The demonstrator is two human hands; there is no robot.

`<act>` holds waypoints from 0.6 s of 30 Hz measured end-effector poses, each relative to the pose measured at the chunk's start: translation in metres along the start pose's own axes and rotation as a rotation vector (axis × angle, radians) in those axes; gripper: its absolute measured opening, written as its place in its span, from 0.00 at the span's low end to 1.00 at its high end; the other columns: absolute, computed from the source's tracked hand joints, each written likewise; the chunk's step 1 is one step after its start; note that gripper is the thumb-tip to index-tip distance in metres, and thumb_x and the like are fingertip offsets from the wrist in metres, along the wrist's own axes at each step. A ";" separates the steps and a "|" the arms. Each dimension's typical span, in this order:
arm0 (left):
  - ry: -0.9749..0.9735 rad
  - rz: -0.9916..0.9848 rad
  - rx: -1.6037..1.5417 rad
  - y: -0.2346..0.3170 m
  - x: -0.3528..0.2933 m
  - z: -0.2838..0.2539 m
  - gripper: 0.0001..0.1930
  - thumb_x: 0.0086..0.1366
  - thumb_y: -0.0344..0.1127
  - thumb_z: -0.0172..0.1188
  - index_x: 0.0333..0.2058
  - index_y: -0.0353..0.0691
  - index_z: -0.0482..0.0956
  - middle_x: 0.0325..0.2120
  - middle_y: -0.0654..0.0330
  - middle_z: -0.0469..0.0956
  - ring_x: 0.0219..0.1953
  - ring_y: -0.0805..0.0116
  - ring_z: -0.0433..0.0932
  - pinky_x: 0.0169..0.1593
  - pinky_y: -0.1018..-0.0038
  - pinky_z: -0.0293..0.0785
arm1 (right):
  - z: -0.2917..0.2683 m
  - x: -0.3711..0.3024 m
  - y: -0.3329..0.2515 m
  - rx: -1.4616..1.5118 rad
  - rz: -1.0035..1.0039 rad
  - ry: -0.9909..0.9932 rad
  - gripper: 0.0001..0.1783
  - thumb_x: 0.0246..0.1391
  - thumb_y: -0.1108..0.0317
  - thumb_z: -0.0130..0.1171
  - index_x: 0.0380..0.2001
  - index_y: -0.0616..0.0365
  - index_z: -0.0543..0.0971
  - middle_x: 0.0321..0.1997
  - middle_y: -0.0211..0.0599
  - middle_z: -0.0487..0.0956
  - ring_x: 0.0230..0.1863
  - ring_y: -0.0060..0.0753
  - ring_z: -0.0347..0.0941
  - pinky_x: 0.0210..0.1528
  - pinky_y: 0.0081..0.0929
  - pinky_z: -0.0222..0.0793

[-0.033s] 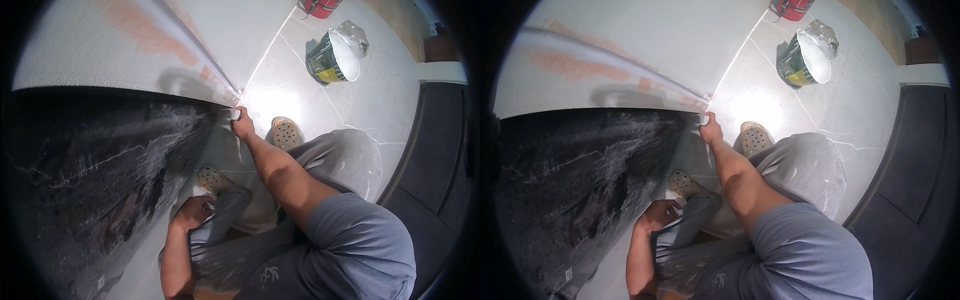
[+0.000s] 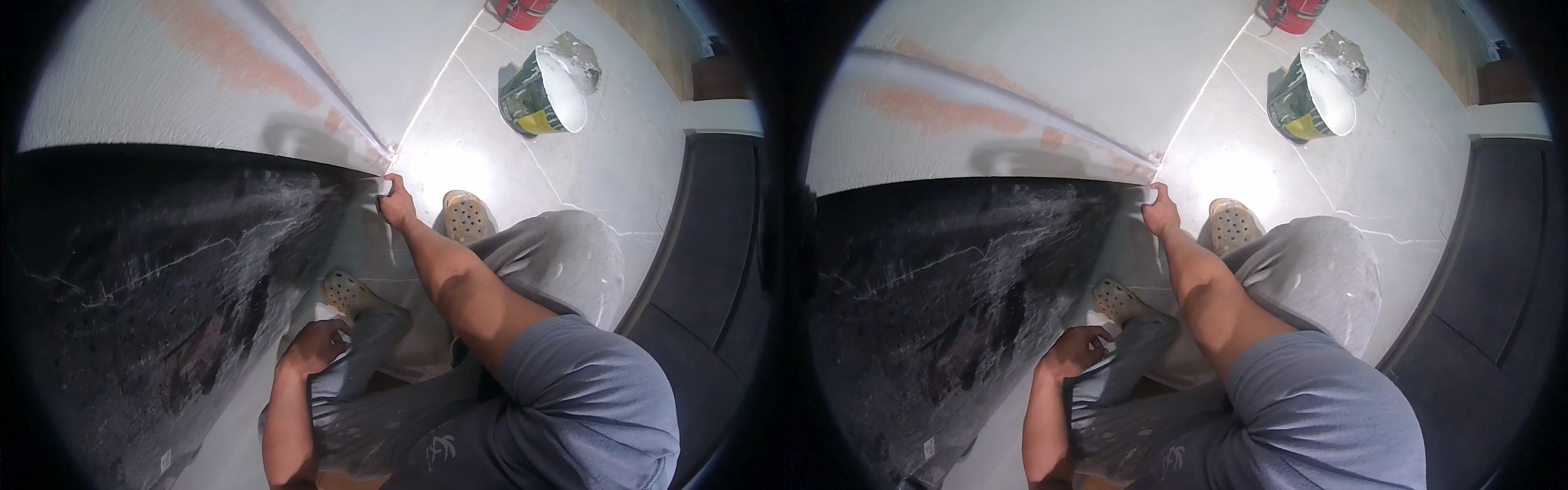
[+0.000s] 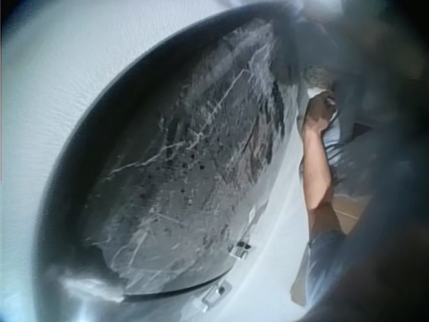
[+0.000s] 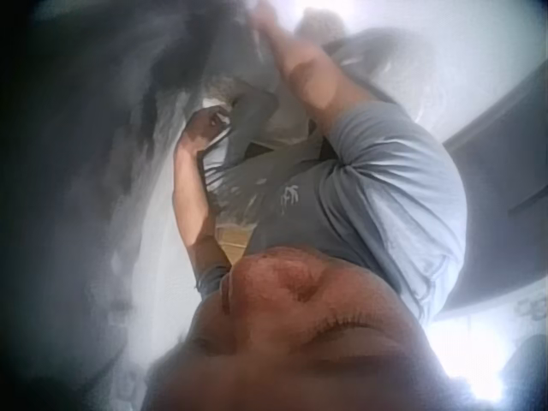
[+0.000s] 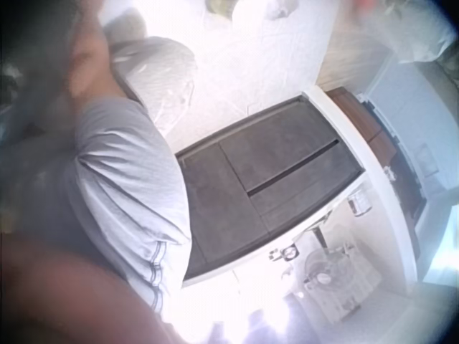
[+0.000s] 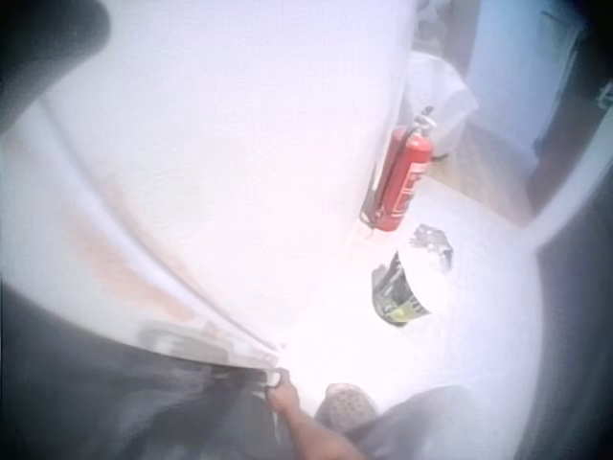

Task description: The person sits on the floor and applies a white strip along the base of a wall using a small tool to press it into place. They repeatedly smooth the strip, adjust their position, and briefly stand to retrieve a tool before resuming the application.

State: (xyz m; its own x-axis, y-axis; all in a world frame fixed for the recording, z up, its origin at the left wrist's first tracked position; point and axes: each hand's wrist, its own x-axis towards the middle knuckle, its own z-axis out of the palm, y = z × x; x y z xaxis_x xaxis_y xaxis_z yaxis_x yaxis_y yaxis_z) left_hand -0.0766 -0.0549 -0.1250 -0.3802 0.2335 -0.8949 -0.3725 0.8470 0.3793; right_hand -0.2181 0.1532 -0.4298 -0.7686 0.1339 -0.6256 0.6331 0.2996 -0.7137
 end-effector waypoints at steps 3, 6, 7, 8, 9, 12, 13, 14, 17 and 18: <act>0.046 0.047 -0.006 -0.001 0.000 0.000 0.15 0.60 0.29 0.67 0.47 0.38 0.87 0.28 0.55 0.84 0.33 0.63 0.83 0.43 0.66 0.77 | 0.000 -0.007 -0.001 0.070 -0.003 0.119 0.24 0.57 0.68 0.64 0.57 0.52 0.77 0.32 0.41 0.85 0.37 0.40 0.83 0.46 0.37 0.77; 0.079 0.069 -0.005 -0.002 0.005 -0.001 0.15 0.60 0.29 0.66 0.47 0.37 0.87 0.27 0.56 0.83 0.31 0.64 0.81 0.41 0.66 0.76 | 0.000 -0.002 -0.005 0.169 0.075 0.358 0.19 0.55 0.69 0.64 0.51 0.56 0.82 0.37 0.48 0.86 0.40 0.46 0.84 0.49 0.40 0.78; 0.043 0.024 -0.030 -0.003 0.006 -0.001 0.16 0.59 0.28 0.66 0.47 0.37 0.87 0.28 0.57 0.84 0.32 0.66 0.81 0.41 0.67 0.76 | 0.000 0.001 -0.006 0.182 0.063 0.396 0.18 0.54 0.70 0.64 0.49 0.57 0.83 0.35 0.47 0.86 0.38 0.44 0.84 0.48 0.40 0.78; 0.016 -0.011 -0.044 -0.004 0.008 -0.002 0.17 0.58 0.27 0.67 0.48 0.37 0.86 0.29 0.59 0.84 0.33 0.68 0.82 0.42 0.68 0.77 | 0.000 0.007 -0.009 0.196 0.051 0.436 0.17 0.54 0.70 0.65 0.48 0.58 0.84 0.34 0.46 0.85 0.36 0.43 0.84 0.46 0.39 0.79; -0.015 -0.055 -0.041 -0.004 0.008 -0.002 0.18 0.57 0.26 0.67 0.49 0.36 0.86 0.30 0.60 0.85 0.34 0.70 0.82 0.43 0.69 0.77 | 0.001 0.012 -0.011 0.210 0.055 0.470 0.16 0.54 0.71 0.65 0.46 0.59 0.85 0.33 0.44 0.85 0.35 0.42 0.84 0.45 0.39 0.79; -0.014 -0.016 -0.063 -0.006 0.009 -0.002 0.18 0.57 0.26 0.67 0.49 0.34 0.86 0.29 0.60 0.85 0.34 0.71 0.81 0.42 0.69 0.76 | 0.007 0.025 -0.018 0.354 0.143 0.364 0.12 0.53 0.72 0.66 0.42 0.60 0.87 0.30 0.42 0.86 0.32 0.40 0.83 0.44 0.36 0.79; -0.003 0.003 -0.086 -0.007 0.009 -0.002 0.18 0.58 0.26 0.66 0.48 0.35 0.86 0.28 0.59 0.84 0.32 0.69 0.81 0.41 0.68 0.76 | 0.010 0.027 -0.020 0.384 0.160 0.316 0.11 0.53 0.71 0.65 0.40 0.60 0.87 0.30 0.41 0.86 0.32 0.39 0.83 0.43 0.34 0.79; 0.010 0.013 -0.090 -0.007 0.009 -0.001 0.17 0.58 0.27 0.66 0.47 0.35 0.86 0.27 0.58 0.83 0.31 0.67 0.80 0.41 0.67 0.76 | 0.012 0.027 -0.022 0.429 0.170 0.279 0.10 0.53 0.71 0.65 0.39 0.60 0.88 0.30 0.41 0.87 0.32 0.38 0.83 0.43 0.33 0.79; 0.033 0.047 -0.087 -0.005 0.008 -0.001 0.16 0.59 0.27 0.65 0.47 0.35 0.86 0.25 0.57 0.81 0.29 0.65 0.79 0.40 0.66 0.75 | 0.018 0.022 -0.029 0.263 0.073 0.348 0.09 0.53 0.70 0.64 0.36 0.60 0.88 0.31 0.45 0.87 0.34 0.41 0.84 0.43 0.35 0.79; 0.039 0.057 -0.084 -0.005 0.008 -0.001 0.16 0.59 0.27 0.65 0.47 0.35 0.86 0.25 0.57 0.81 0.29 0.65 0.79 0.40 0.66 0.75 | 0.019 0.019 -0.032 0.220 0.077 0.327 0.09 0.53 0.70 0.64 0.36 0.59 0.88 0.31 0.47 0.87 0.34 0.44 0.84 0.43 0.37 0.79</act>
State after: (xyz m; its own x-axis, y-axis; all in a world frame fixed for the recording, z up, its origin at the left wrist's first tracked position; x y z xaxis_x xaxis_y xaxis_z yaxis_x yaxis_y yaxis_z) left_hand -0.0787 -0.0574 -0.1335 -0.4346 0.2606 -0.8621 -0.4180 0.7895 0.4494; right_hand -0.2519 0.1283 -0.4246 -0.6840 0.4525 -0.5722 0.6675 0.0717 -0.7412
